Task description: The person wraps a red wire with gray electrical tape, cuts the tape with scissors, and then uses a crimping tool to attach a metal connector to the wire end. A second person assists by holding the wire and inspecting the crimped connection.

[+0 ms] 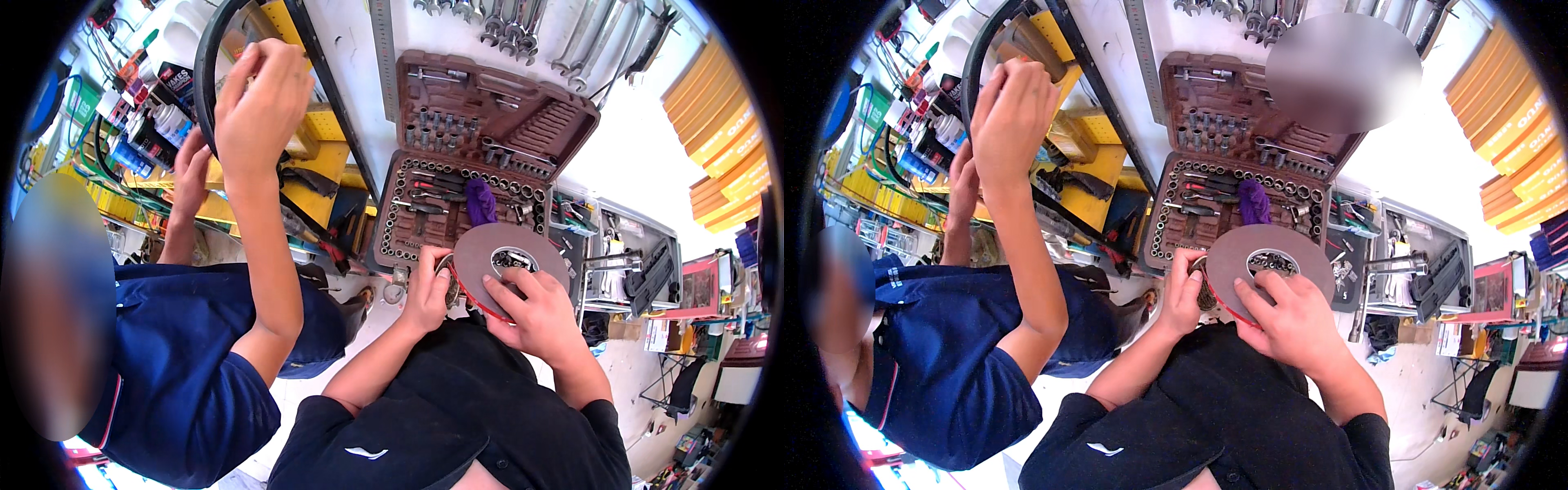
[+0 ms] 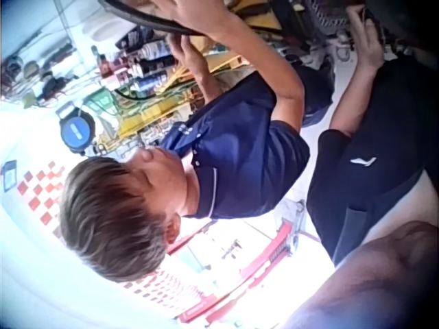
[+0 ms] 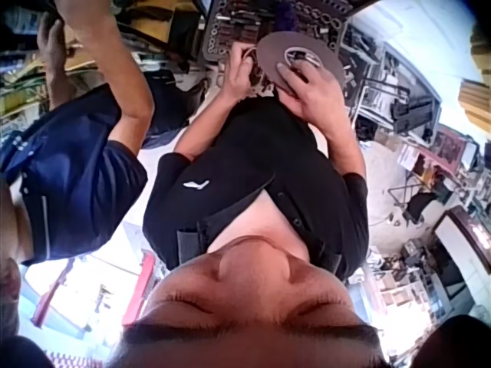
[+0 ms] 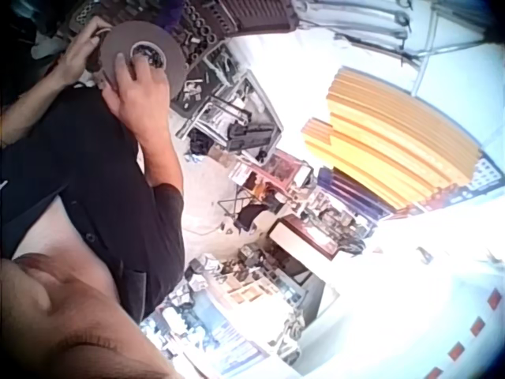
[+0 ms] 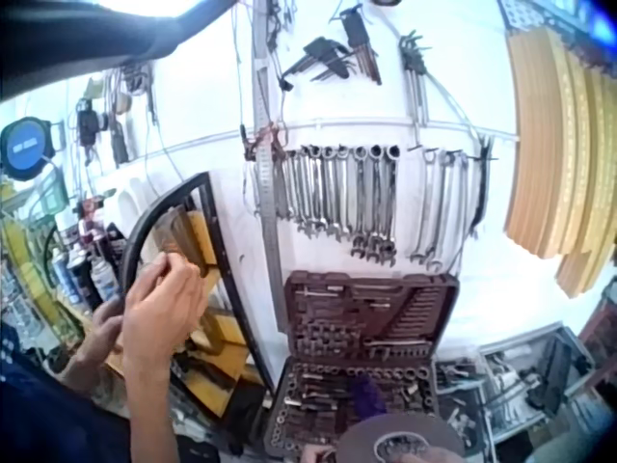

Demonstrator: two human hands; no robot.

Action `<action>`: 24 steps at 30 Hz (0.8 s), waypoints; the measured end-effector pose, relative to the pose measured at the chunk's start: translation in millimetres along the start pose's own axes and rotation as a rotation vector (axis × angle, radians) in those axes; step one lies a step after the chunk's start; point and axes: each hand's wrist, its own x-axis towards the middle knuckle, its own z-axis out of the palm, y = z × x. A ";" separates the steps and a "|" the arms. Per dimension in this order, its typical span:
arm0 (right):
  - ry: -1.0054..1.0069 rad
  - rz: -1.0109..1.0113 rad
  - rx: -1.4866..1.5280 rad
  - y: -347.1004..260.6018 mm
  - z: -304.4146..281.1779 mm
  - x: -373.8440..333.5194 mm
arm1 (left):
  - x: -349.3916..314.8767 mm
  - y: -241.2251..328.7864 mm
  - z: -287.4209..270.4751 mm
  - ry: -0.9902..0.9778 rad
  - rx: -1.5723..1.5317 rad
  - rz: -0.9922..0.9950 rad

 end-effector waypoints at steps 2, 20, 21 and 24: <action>-0.006 -0.001 -0.020 -1.4 -1.7 1.0 | 0.1 0.5 1.8 0.005 0.034 0.031; 0.010 0.023 -0.005 -0.5 -2.0 2.8 | 2.0 2.9 6.0 0.045 0.015 0.030; 0.008 0.012 -0.013 -0.3 -2.2 2.5 | 3.3 1.0 5.8 0.041 0.014 0.031; -0.010 -0.032 -0.055 2.6 -5.1 2.3 | 3.3 -9.3 0.7 -0.028 -0.182 -0.086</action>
